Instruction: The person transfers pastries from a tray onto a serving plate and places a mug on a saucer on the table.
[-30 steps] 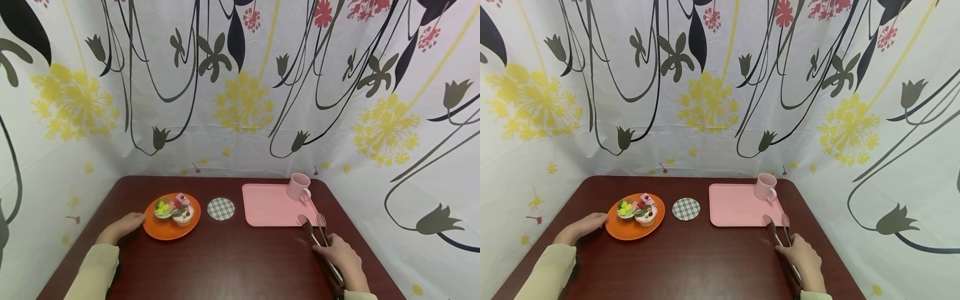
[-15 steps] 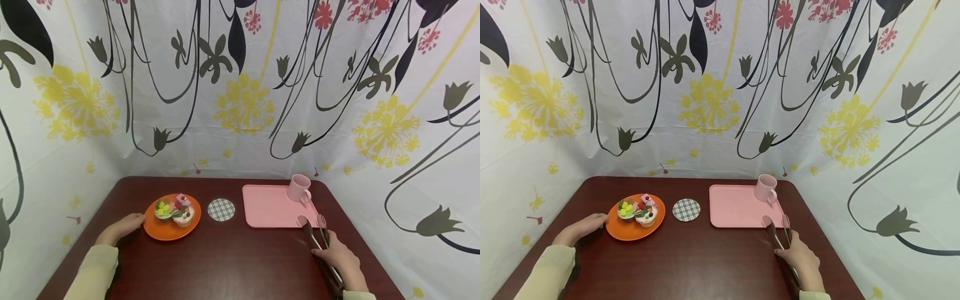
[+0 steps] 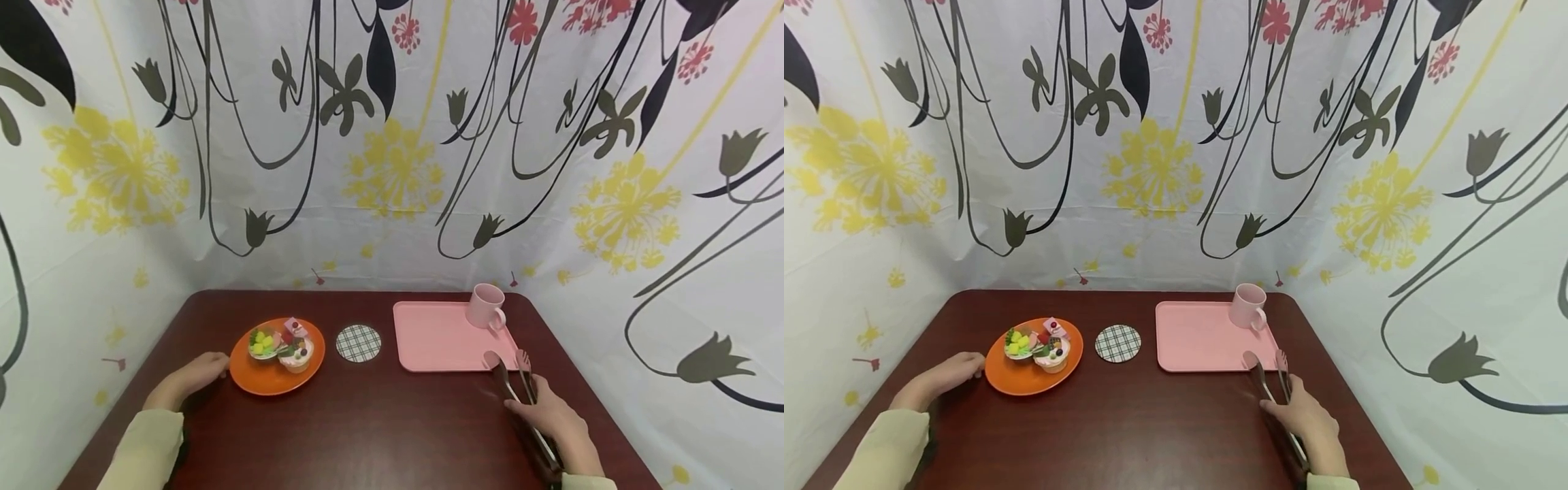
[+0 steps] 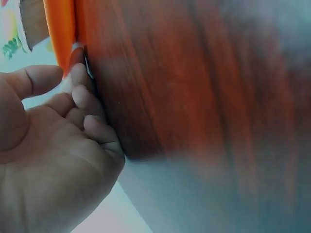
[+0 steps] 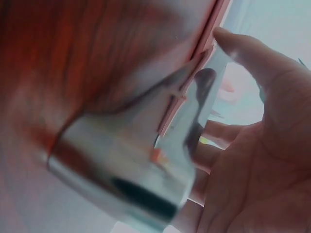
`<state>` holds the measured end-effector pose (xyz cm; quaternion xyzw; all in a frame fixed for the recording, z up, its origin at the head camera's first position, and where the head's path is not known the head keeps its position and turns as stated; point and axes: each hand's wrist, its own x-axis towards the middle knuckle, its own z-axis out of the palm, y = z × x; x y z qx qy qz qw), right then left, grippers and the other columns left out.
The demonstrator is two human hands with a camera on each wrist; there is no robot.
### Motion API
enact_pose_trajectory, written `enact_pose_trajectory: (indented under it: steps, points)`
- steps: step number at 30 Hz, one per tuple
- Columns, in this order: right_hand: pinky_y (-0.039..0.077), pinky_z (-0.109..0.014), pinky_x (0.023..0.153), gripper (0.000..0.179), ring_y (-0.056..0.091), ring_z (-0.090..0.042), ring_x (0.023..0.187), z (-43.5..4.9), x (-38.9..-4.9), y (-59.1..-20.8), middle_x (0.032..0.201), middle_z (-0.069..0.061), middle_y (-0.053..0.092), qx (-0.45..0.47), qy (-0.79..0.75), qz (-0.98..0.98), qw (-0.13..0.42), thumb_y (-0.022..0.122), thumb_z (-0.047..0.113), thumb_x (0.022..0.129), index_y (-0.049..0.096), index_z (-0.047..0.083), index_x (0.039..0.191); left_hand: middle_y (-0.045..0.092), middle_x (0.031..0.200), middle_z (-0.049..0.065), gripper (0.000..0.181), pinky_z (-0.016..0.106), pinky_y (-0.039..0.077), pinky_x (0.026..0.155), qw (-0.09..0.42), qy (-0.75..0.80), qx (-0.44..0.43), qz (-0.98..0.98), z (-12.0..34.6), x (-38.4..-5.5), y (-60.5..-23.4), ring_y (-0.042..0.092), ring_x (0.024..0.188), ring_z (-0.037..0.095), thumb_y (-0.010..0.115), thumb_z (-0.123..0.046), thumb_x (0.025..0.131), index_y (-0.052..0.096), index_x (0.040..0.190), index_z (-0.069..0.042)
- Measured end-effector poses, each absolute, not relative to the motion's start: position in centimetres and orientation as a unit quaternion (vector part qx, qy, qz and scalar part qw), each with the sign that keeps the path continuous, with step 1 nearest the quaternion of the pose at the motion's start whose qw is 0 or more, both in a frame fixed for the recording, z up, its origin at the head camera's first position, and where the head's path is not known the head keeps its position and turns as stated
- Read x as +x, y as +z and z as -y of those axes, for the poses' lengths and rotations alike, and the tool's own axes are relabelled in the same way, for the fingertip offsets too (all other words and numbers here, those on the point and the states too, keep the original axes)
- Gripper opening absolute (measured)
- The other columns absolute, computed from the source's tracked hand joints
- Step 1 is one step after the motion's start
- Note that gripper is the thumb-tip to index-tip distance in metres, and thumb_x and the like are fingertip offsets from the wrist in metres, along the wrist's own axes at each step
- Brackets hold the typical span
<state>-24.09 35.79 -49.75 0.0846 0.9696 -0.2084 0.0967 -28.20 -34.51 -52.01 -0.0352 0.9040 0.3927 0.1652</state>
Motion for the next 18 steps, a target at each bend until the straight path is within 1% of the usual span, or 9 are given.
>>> enact_pose_trajectory:
  steps: [2, 4, 7, 9, 11, 12, 13, 16, 18]
  points:
    - [0.046, -0.075, 0.095, 0.112, 0.057, -0.058, 0.132, -36.1, -24.1, -49.7, 0.155, -0.039, 0.047, 0.078, -0.224, -0.966, 0.101, 0.063, 0.075, 0.094, 0.021, -0.002, 0.163, 0.052, 0.088, 0.007, 0.026, 0.041, 0.042, 0.081, 0.162, 0.388, -0.037, -0.907, 34.3, -28.1, -51.9, 0.053, 0.090, 0.024, 0.045, -0.024, 0.106, 0.055, 0.091, -0.006]
    - [0.045, -0.075, 0.101, 0.115, 0.048, -0.061, 0.141, -36.5, -24.4, -49.6, 0.162, -0.041, 0.035, 0.071, -0.244, -0.961, 0.105, 0.059, 0.076, 0.096, 0.015, -0.005, 0.165, 0.054, 0.090, 0.008, 0.027, 0.041, 0.044, 0.081, 0.166, 0.386, -0.034, -0.907, 34.0, -28.1, -51.7, 0.053, 0.090, 0.024, 0.045, -0.024, 0.107, 0.056, 0.093, -0.004]
    - [0.039, -0.076, 0.110, 0.118, 0.032, -0.065, 0.150, -37.1, -25.1, -49.2, 0.166, -0.046, 0.018, 0.062, -0.266, -0.957, 0.095, 0.055, 0.073, 0.100, 0.004, -0.011, 0.165, 0.059, 0.097, 0.012, 0.031, 0.040, 0.047, 0.080, 0.183, 0.387, -0.030, -0.903, 33.7, -28.1, -50.7, 0.056, 0.093, 0.026, 0.045, -0.026, 0.108, 0.058, 0.105, 0.002]
    - [0.036, -0.077, 0.114, 0.117, 0.027, -0.066, 0.152, -37.5, -25.5, -49.0, 0.167, -0.047, 0.014, 0.063, -0.271, -0.957, 0.079, 0.052, 0.072, 0.102, 0.001, -0.012, 0.165, 0.064, 0.102, 0.016, 0.037, 0.041, 0.051, 0.080, 0.185, 0.384, -0.027, -0.904, 33.5, -28.2, -49.8, 0.060, 0.094, 0.027, 0.042, -0.026, 0.110, 0.059, 0.113, 0.006]
    - [0.037, -0.078, 0.112, 0.114, 0.030, -0.065, 0.151, -37.7, -25.9, -48.8, 0.165, -0.047, 0.020, 0.069, -0.263, -0.961, 0.055, 0.048, 0.073, 0.103, 0.004, -0.011, 0.166, 0.067, 0.105, 0.021, 0.044, 0.045, 0.055, 0.082, 0.172, 0.376, -0.028, -0.910, 33.3, -28.3, -48.7, 0.063, 0.095, 0.031, 0.039, -0.027, 0.111, 0.058, 0.119, 0.011]
    - [0.039, -0.077, 0.111, 0.112, 0.034, -0.064, 0.149, -37.7, -26.1, -48.7, 0.163, -0.047, 0.025, 0.072, -0.260, -0.962, 0.042, 0.046, 0.074, 0.103, 0.006, -0.010, 0.166, 0.066, 0.103, 0.024, 0.046, 0.046, 0.054, 0.082, 0.160, 0.369, -0.030, -0.915, 33.2, -28.3, -48.3, 0.063, 0.093, 0.033, 0.037, -0.027, 0.111, 0.059, 0.117, 0.012]
    - [0.040, -0.077, 0.110, 0.111, 0.037, -0.062, 0.148, -37.7, -26.2, -48.6, 0.162, -0.046, 0.029, 0.076, -0.258, -0.963, 0.030, 0.045, 0.075, 0.103, 0.008, -0.009, 0.166, 0.067, 0.108, 0.029, 0.050, 0.050, 0.056, 0.086, 0.143, 0.360, -0.031, -0.921, 33.1, -28.3, -47.9, 0.064, 0.097, 0.038, 0.035, -0.028, 0.112, 0.058, 0.121, 0.015]
    - [0.047, -0.072, 0.103, 0.107, 0.051, -0.057, 0.139, -37.4, -26.6, -48.2, 0.154, -0.043, 0.043, 0.080, -0.256, -0.963, -0.003, 0.044, 0.075, 0.103, 0.016, -0.007, 0.166, 0.060, 0.127, 0.040, 0.061, 0.061, 0.055, 0.097, 0.102, 0.341, -0.045, -0.933, 32.4, -28.2, -46.8, 0.062, 0.114, 0.052, 0.035, -0.034, 0.113, 0.053, 0.134, 0.019]
    - [0.050, -0.068, 0.099, 0.102, 0.058, -0.054, 0.131, -37.2, -26.9, -47.9, 0.148, -0.041, 0.050, 0.076, -0.260, -0.962, -0.020, 0.048, 0.070, 0.105, 0.019, -0.007, 0.165, 0.054, 0.140, 0.042, 0.065, 0.067, 0.051, 0.102, 0.077, 0.335, -0.053, -0.937, 31.6, -28.2, -46.2, 0.057, 0.125, 0.057, 0.036, -0.039, 0.113, 0.050, 0.142, 0.017]
